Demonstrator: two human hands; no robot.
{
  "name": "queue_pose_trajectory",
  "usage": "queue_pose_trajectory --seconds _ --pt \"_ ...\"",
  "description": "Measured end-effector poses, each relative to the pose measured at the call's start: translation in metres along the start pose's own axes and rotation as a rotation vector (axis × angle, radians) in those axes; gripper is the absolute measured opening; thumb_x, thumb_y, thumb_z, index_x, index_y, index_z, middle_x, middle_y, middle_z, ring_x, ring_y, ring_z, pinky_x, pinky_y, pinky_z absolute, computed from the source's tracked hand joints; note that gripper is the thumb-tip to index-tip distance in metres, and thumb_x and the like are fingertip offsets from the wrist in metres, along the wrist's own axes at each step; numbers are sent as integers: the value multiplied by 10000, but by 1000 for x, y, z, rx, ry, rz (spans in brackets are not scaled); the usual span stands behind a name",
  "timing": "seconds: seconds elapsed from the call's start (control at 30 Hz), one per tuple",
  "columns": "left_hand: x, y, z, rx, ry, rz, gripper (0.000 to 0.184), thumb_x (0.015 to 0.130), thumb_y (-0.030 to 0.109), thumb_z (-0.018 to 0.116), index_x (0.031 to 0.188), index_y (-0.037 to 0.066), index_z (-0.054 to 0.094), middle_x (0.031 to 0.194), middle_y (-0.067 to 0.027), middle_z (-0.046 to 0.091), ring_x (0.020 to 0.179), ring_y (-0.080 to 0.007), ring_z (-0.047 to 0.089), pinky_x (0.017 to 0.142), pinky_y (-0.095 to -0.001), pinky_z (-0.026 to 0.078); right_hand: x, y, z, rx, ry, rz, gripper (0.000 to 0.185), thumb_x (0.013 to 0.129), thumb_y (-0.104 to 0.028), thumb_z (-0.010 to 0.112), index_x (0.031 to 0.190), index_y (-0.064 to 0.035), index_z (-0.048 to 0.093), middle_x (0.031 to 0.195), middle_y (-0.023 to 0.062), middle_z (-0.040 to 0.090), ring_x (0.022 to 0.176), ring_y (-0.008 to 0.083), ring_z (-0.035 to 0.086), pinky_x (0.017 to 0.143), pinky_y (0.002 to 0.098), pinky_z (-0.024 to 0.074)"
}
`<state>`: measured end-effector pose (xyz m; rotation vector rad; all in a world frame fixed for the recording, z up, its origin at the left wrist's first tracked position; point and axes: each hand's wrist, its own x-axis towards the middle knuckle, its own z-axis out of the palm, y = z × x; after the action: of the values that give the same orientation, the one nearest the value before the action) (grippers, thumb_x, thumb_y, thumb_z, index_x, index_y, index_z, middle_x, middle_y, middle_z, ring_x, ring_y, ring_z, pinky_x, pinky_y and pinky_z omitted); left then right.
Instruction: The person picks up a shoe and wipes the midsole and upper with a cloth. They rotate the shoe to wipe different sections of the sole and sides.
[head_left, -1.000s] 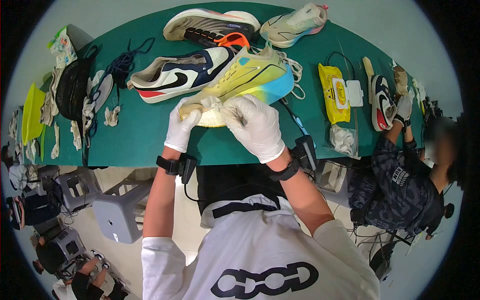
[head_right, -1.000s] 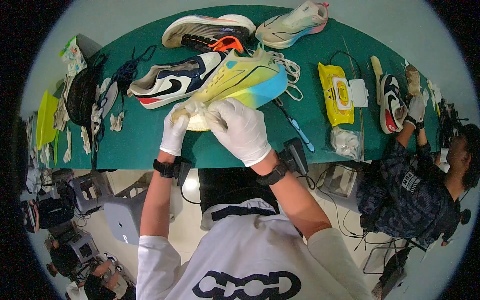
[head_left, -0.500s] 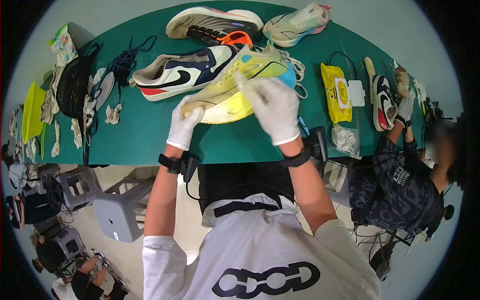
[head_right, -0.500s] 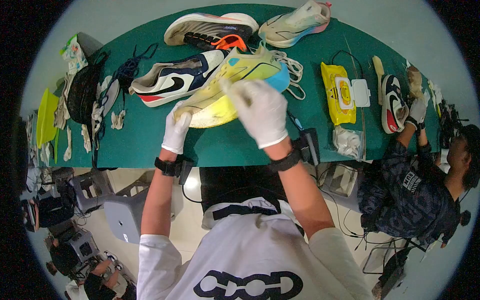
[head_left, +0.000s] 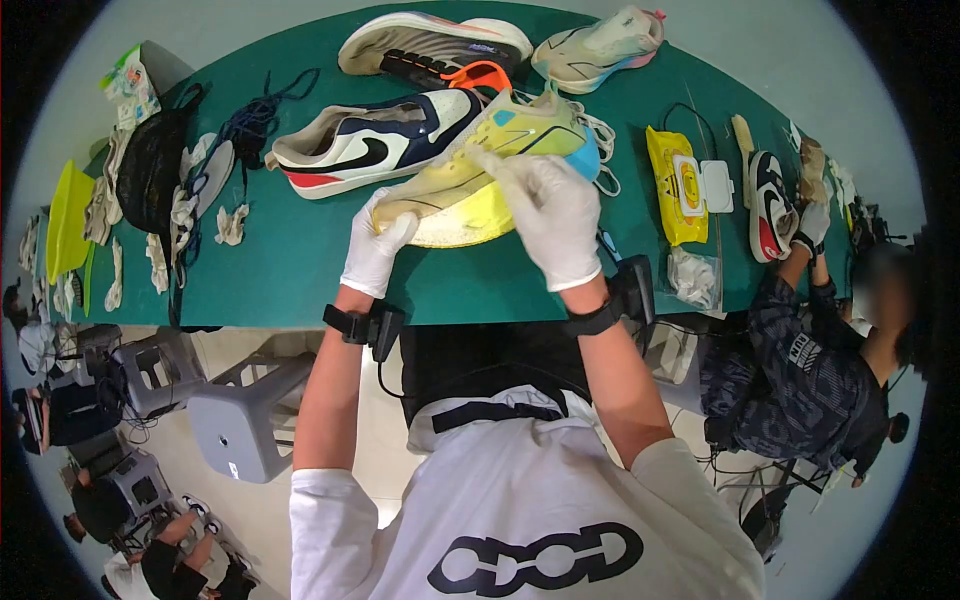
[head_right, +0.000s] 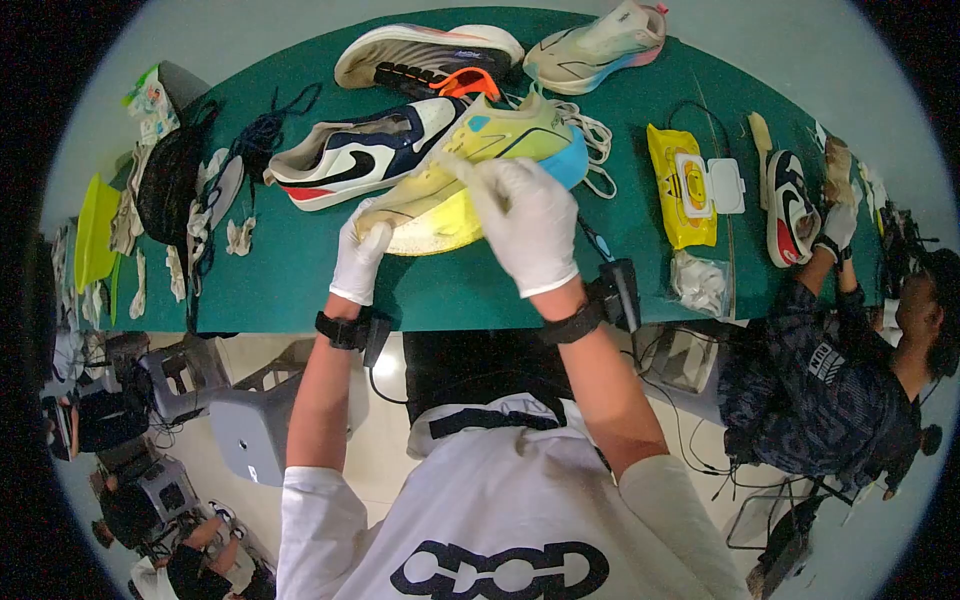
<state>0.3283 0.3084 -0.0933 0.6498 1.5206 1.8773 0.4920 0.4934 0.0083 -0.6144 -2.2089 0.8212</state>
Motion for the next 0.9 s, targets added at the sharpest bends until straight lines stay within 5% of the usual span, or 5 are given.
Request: queue_pose_trajectory --seconds 0.1,0.23,0.33,0.43,0.9 --pt "-1 4 0 5 -29 3 430 958 144 793 1336 6 642 1231 -50 715 1113 -105 646 1024 -289 513 -12 -23 5 4 -155 -78 101 931 -197 758 987 -114 772 936 102 736 806 333 724 693 424 569" --pt "-1 7 2 35 -20 -22 425 961 150 790 1334 9 643 1233 -47 715 1116 -105 645 1026 -288 510 -4 -9 -3 -14 -12 -113 156 946 -273 781 950 -117 787 903 87 751 772 297 729 673 410 569" --pt "0 4 1 4 -13 0 444 953 165 801 1336 9 640 1230 -48 717 1117 -106 646 1027 -290 511 -2 7 -11 2 -9 102 157 945 -243 790 956 -86 785 899 94 758 789 287 740 696 397 577" --pt "-2 8 5 34 -14 9 453 949 173 807 1338 12 639 1229 -50 718 1117 -107 648 1026 -287 511 -14 -9 1 71 -8 -87 102 938 -196 780 967 -99 771 924 108 752 815 325 737 711 403 577" --pt "-2 12 7 27 -30 -1 504 939 183 816 1368 1 625 1240 -65 725 1120 -118 661 1028 -299 522 -19 -26 -4 30 -139 -39 136 932 -259 775 961 -127 777 930 95 761 802 329 741 685 409 583"
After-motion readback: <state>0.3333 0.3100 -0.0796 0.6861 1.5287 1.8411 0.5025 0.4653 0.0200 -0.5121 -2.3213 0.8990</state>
